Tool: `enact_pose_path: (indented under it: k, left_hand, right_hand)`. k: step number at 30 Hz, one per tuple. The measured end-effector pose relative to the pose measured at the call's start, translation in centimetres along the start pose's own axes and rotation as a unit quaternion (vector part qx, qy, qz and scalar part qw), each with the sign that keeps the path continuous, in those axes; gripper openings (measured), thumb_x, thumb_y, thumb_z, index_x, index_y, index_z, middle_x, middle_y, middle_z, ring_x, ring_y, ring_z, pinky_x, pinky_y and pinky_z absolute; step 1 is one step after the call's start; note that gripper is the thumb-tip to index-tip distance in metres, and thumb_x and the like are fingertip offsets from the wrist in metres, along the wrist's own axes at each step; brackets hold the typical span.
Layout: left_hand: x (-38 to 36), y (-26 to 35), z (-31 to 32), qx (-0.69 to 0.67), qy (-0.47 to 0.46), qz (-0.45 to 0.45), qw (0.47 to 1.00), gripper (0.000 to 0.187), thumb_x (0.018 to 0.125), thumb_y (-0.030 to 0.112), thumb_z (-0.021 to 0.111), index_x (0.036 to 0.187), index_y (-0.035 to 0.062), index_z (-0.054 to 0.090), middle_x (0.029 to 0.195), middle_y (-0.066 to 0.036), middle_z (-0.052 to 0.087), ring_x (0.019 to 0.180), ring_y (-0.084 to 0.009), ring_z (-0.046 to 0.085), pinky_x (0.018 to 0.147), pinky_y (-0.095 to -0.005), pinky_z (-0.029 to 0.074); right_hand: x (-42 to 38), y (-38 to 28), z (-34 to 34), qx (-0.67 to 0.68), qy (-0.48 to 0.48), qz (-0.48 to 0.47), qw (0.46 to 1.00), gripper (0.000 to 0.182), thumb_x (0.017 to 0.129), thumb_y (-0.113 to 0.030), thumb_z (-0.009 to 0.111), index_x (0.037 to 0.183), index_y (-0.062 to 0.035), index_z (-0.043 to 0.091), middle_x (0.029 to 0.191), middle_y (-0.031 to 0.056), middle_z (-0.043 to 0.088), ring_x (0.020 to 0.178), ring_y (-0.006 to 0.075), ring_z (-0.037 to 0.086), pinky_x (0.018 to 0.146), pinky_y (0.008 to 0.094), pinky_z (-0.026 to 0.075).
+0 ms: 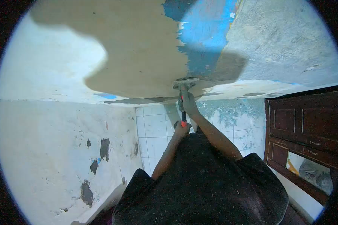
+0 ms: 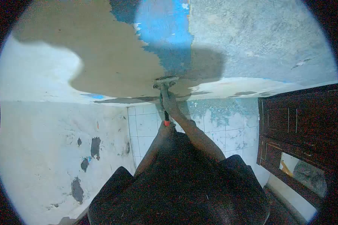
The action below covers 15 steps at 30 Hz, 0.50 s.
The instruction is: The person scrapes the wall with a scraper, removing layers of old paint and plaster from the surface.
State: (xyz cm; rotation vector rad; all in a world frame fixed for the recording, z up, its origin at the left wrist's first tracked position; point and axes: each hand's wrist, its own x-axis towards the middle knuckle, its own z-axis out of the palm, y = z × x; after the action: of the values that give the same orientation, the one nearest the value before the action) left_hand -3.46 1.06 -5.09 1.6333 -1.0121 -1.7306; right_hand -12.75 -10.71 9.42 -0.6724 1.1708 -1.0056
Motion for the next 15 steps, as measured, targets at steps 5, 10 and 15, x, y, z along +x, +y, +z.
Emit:
enact_pose_path:
  k: [5,10,15]
  left_hand:
    - [-0.2,-1.7,0.1,-0.026,0.018,-0.050,0.998,0.021,0.076,0.020,0.062,0.075,-0.0003,0.056,0.062,-0.009,0.055,0.057,-0.0184,0.055,0.054,-0.0342,0.043]
    - [-1.8,4.1,0.9,-0.026,0.070,0.014,0.997,0.024,0.076,0.021,0.062,0.077,-0.0007,0.054,0.061,-0.007,0.054,0.053,-0.0157,0.053,0.050,-0.0311,0.043]
    - [0.5,1.2,1.2,-0.066,0.054,0.046,0.995,0.027,0.075,0.023,0.064,0.081,-0.0004,0.052,0.058,-0.004,0.051,0.050,-0.0150,0.050,0.049,-0.0309,0.042]
  right_hand:
    - [0.2,0.5,-0.4,0.024,-0.018,-0.029,0.999,0.050,0.089,-0.054,0.038,0.060,-0.0129,0.038,0.047,-0.0039,0.031,0.035,0.0063,0.028,0.033,0.0229,0.022]
    - [0.0,-1.4,0.4,-0.009,0.000,-0.045,0.999,0.049,0.089,-0.053,0.039,0.062,-0.0122,0.040,0.047,-0.0032,0.033,0.035,0.0065,0.030,0.034,0.0231,0.023]
    - [0.2,-1.9,0.4,-0.035,-0.018,-0.063,0.997,0.049,0.090,-0.048,0.041,0.060,-0.0096,0.043,0.048,-0.0002,0.039,0.041,0.0091,0.038,0.040,0.0262,0.029]
